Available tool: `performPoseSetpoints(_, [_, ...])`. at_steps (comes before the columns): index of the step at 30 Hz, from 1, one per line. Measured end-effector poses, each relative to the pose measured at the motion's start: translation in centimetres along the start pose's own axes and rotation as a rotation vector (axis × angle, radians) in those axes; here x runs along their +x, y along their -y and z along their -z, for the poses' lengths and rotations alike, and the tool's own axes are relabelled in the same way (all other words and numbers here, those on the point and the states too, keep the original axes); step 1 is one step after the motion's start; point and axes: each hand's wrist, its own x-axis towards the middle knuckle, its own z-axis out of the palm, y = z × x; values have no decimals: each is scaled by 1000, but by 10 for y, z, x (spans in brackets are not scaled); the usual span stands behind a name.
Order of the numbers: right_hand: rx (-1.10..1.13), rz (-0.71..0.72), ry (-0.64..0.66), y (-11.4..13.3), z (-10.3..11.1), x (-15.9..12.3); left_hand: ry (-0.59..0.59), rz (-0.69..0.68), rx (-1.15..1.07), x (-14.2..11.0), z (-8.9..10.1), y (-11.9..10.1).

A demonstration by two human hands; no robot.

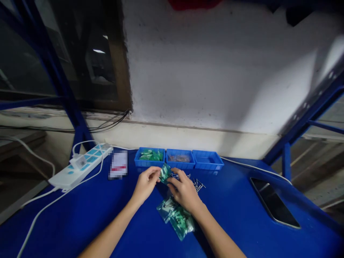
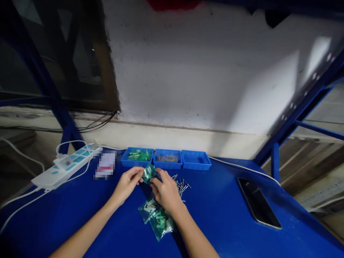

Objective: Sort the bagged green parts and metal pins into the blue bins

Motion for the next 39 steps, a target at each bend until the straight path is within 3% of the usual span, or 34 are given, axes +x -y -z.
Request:
performPoseSetpoints(6, [128,-128,5,-5,0,-2,-301,62,71,26,35,6])
performPoseSetpoints(9, [150,-169,41,-8,-3,-4,-385,86,97,46,47,4])
performPoseSetpoints(13, [178,-193,28,-9,-3,-4,-341,101,374,73,50,3])
performPoseSetpoints(18, [204,-227,21,-7,0,-3,-292,98,679,96,38,-2])
performPoseSetpoints(22, [220,-240,26,-5,2,-2,-231,68,801,98,20,-10])
performPoseSetpoints(28, [230,-253,48,-5,2,-2,-160,-84,1096,87,-2,-11])
performPoseSetpoints(35, [190,-275,122,-15,-3,-5,-68,86,1158,102,2,-13])
performPoseSetpoints(39, [102,-284,118,-29,-2,-3,-77,19,1128,88,0,-13])
